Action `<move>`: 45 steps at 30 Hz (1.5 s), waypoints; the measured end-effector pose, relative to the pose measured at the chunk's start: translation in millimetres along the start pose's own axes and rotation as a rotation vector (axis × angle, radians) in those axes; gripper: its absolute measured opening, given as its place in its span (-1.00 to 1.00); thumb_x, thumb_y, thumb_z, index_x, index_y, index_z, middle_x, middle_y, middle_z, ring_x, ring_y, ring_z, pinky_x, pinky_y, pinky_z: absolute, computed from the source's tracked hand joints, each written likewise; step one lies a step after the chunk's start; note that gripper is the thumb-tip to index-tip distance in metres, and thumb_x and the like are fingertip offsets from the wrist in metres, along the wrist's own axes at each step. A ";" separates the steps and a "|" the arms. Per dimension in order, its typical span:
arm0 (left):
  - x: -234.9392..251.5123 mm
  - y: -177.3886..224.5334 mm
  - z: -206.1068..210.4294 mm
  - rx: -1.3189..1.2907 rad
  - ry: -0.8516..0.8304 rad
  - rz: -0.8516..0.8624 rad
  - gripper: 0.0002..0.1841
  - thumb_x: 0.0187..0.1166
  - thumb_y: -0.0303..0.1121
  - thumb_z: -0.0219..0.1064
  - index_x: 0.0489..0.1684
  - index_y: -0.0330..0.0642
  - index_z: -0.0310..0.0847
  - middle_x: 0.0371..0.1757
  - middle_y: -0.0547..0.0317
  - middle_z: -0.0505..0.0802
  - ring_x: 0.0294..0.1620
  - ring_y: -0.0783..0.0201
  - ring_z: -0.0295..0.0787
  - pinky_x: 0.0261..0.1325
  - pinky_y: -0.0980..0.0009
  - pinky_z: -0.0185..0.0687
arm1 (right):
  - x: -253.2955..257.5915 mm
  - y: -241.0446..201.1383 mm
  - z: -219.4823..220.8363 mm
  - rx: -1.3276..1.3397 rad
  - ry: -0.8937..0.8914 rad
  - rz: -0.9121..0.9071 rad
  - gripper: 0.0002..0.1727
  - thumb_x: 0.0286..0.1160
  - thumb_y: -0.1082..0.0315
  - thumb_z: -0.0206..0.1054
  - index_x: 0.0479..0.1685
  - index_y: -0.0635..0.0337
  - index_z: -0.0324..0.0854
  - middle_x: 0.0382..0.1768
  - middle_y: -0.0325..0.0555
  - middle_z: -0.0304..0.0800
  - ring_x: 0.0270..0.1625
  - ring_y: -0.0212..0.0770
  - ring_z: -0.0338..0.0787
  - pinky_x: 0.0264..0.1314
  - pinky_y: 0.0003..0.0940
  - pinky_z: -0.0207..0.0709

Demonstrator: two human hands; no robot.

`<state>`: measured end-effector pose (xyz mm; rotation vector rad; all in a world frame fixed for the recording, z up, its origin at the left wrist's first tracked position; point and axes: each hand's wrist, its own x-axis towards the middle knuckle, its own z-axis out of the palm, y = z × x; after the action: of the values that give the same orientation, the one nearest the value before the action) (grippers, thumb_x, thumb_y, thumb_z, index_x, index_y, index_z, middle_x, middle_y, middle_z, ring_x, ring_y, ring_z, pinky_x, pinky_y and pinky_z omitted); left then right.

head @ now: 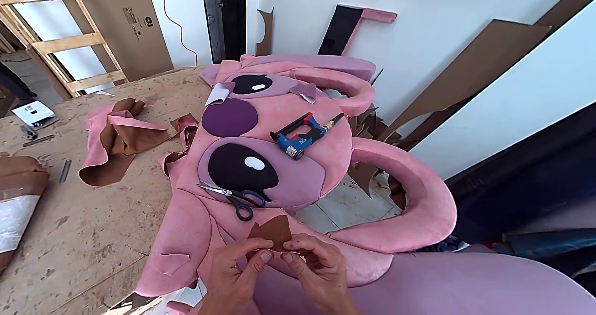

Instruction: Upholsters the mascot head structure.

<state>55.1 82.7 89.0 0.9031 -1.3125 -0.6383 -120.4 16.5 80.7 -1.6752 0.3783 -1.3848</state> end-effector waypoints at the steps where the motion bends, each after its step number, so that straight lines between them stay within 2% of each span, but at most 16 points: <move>1: -0.1 -0.1 1.7 0.033 0.022 0.008 -0.79 0.70 -0.26 0.34 0.02 -0.16 0.84 -0.13 0.19 0.91 -0.26 0.44 0.84 -0.18 0.53 0.83 | 0.2 -0.7 0.0 0.023 0.002 0.008 -0.83 0.58 0.32 0.45 0.07 0.07 0.79 -0.01 -0.19 0.90 -0.07 -0.34 0.91 -0.03 -0.45 0.85; 5: -1.0 2.4 8.9 0.090 0.060 -0.017 -0.79 0.62 -0.22 0.44 -0.15 -0.17 0.87 0.02 0.10 0.88 -0.02 0.35 0.86 -0.01 0.46 0.87 | -0.4 -5.1 2.5 0.151 0.108 0.102 -0.89 0.52 0.36 0.49 -0.06 0.09 0.79 -0.04 -0.09 0.91 -0.16 -0.28 0.92 -0.14 -0.42 0.84; 10: -3.1 5.5 32.9 -0.013 0.204 -0.067 -0.86 0.48 -0.34 0.54 -0.19 -0.20 0.83 -0.16 0.12 0.89 -0.16 0.35 0.87 -0.09 0.47 0.86 | 0.3 -9.1 5.1 0.305 0.223 0.252 -0.87 0.35 0.54 0.51 -0.21 0.14 0.76 -0.17 -0.03 0.90 -0.25 -0.28 0.90 -0.21 -0.40 0.84; 13: -0.6 9.9 43.1 -0.108 0.289 -0.163 -0.66 0.39 -0.46 0.57 0.01 -0.22 0.53 -0.21 0.08 0.90 -0.19 0.26 0.92 -0.07 0.36 0.88 | 1.6 -10.2 2.7 0.319 0.256 0.306 -0.82 0.28 0.60 0.50 -0.22 0.16 0.72 -0.21 -0.03 0.88 -0.25 -0.26 0.89 -0.19 -0.37 0.83; 15: 2.5 12.7 43.6 -0.141 0.246 -0.267 -0.44 0.40 -0.43 0.55 0.30 -0.35 0.33 -0.14 -0.02 0.89 -0.12 0.17 0.92 -0.01 0.29 0.89 | 3.2 -13.8 2.9 0.290 0.286 0.346 -0.74 0.24 0.61 0.49 -0.15 0.17 0.60 -0.23 -0.05 0.86 -0.26 -0.26 0.89 -0.19 -0.37 0.83; 16: 3.5 12.4 43.0 -0.148 0.209 -0.301 -0.41 0.43 -0.39 0.54 0.37 -0.41 0.34 -0.11 -0.06 0.88 -0.10 0.14 0.91 0.01 0.27 0.90 | 4.3 -15.3 2.6 0.275 0.286 0.365 -0.70 0.25 0.61 0.47 -0.09 0.18 0.55 -0.22 -0.04 0.86 -0.25 -0.27 0.89 -0.17 -0.39 0.81; 19: 4.9 9.0 45.3 -0.143 0.184 -0.309 -0.78 0.52 -0.40 0.46 -0.07 -0.41 0.73 -0.26 0.04 0.91 -0.33 0.29 0.88 -0.23 0.40 0.86 | 6.1 -16.2 -2.4 0.288 0.204 0.401 -0.71 0.31 0.56 0.46 0.02 0.30 0.61 -0.16 0.03 0.87 -0.20 -0.23 0.88 -0.13 -0.37 0.80; 22: 6.7 10.8 42.3 -0.152 0.133 -0.338 -0.86 0.55 -0.41 0.42 -0.21 -0.34 0.78 -0.35 0.13 0.89 -0.44 0.38 0.82 -0.36 0.48 0.80 | 8.4 -15.6 -11.2 0.278 0.070 0.422 -0.82 0.44 0.44 0.46 -0.05 0.30 0.76 -0.22 -0.05 0.89 -0.31 -0.30 0.86 -0.26 -0.41 0.80; 25: 8.4 11.5 37.7 -0.201 0.097 -0.340 -0.84 0.59 -0.41 0.38 -0.18 -0.36 0.79 -0.39 0.12 0.88 -0.54 0.43 0.76 -0.51 0.55 0.70 | 8.3 -16.7 -15.4 0.326 0.018 0.444 -0.90 0.54 0.42 0.44 -0.09 0.24 0.74 -0.36 -0.09 0.89 -0.49 -0.33 0.85 -0.48 -0.45 0.79; 28: 9.1 12.8 34.2 -0.328 0.074 -0.341 -0.80 0.63 -0.47 0.29 -0.03 -0.40 0.81 -0.36 0.05 0.90 -0.57 0.43 0.76 -0.57 0.55 0.69 | 5.8 -12.9 -16.6 0.486 -0.005 0.422 -0.88 0.59 0.43 0.40 -0.01 0.18 0.76 -0.29 -0.04 0.92 -0.47 -0.32 0.87 -0.50 -0.45 0.78; 32: 9.9 5.4 27.5 -0.524 -0.032 -0.327 -0.78 0.68 -0.47 0.23 0.02 -0.34 0.81 -0.36 0.03 0.91 -0.52 0.39 0.83 -0.50 0.52 0.76 | 5.4 -10.0 -17.9 0.622 -0.016 0.368 -0.76 0.73 0.40 0.19 -0.03 0.13 0.82 -0.31 -0.09 0.92 -0.48 -0.36 0.87 -0.52 -0.50 0.75; 37: 10.7 4.9 26.8 -0.489 -0.115 -0.239 -0.77 0.74 -0.37 0.21 0.00 -0.25 0.80 -0.31 0.09 0.91 -0.43 0.39 0.86 -0.42 0.50 0.80 | 5.5 -12.6 -15.4 0.699 0.014 0.408 -0.68 0.75 0.36 0.05 -0.16 0.07 0.78 -0.46 -0.19 0.84 -0.60 -0.42 0.79 -0.64 -0.53 0.67; 39: 10.7 3.1 22.9 -0.493 -0.172 -0.212 -0.63 0.80 -0.14 0.14 0.04 -0.22 0.79 -0.24 0.09 0.91 -0.36 0.36 0.87 -0.35 0.47 0.81 | 4.8 -13.7 -15.4 0.626 0.021 0.384 -0.67 0.77 0.34 0.02 -0.17 0.07 0.75 -0.48 -0.22 0.82 -0.62 -0.43 0.78 -0.64 -0.53 0.67; 41: 11.9 9.0 23.2 -0.439 -0.146 -0.276 -0.56 0.81 0.02 0.09 -0.02 -0.16 0.72 -0.35 0.14 0.89 -0.45 0.35 0.86 -0.43 0.47 0.79 | 4.2 -15.2 -15.6 0.454 0.001 0.297 -0.68 0.82 0.32 0.01 -0.20 0.09 0.71 -0.45 -0.26 0.77 -0.61 -0.46 0.74 -0.63 -0.53 0.69; 43: 15.9 21.7 24.9 -0.276 -0.142 -0.425 -0.69 0.81 -0.04 0.12 0.00 -0.13 0.49 -0.49 0.24 0.81 -0.57 0.37 0.81 -0.55 0.48 0.75 | 4.1 -16.1 -14.3 0.296 -0.024 0.194 -0.67 0.84 0.30 -0.01 -0.22 0.10 0.67 -0.40 -0.28 0.71 -0.58 -0.48 0.72 -0.59 -0.55 0.71; 45: 19.3 28.8 22.6 -0.218 -0.207 -0.550 -0.71 0.76 -0.16 0.18 0.16 -0.21 0.49 -0.50 0.23 0.80 -0.59 0.36 0.78 -0.58 0.48 0.73 | 4.3 -16.1 -12.7 0.182 -0.035 0.114 -0.66 0.85 0.30 -0.02 -0.24 0.13 0.65 -0.44 -0.25 0.67 -0.58 -0.48 0.71 -0.58 -0.56 0.70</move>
<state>33.7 77.4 124.0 1.0423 -1.1437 -1.3067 -135.2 16.6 95.5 -1.5043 0.3132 -1.2650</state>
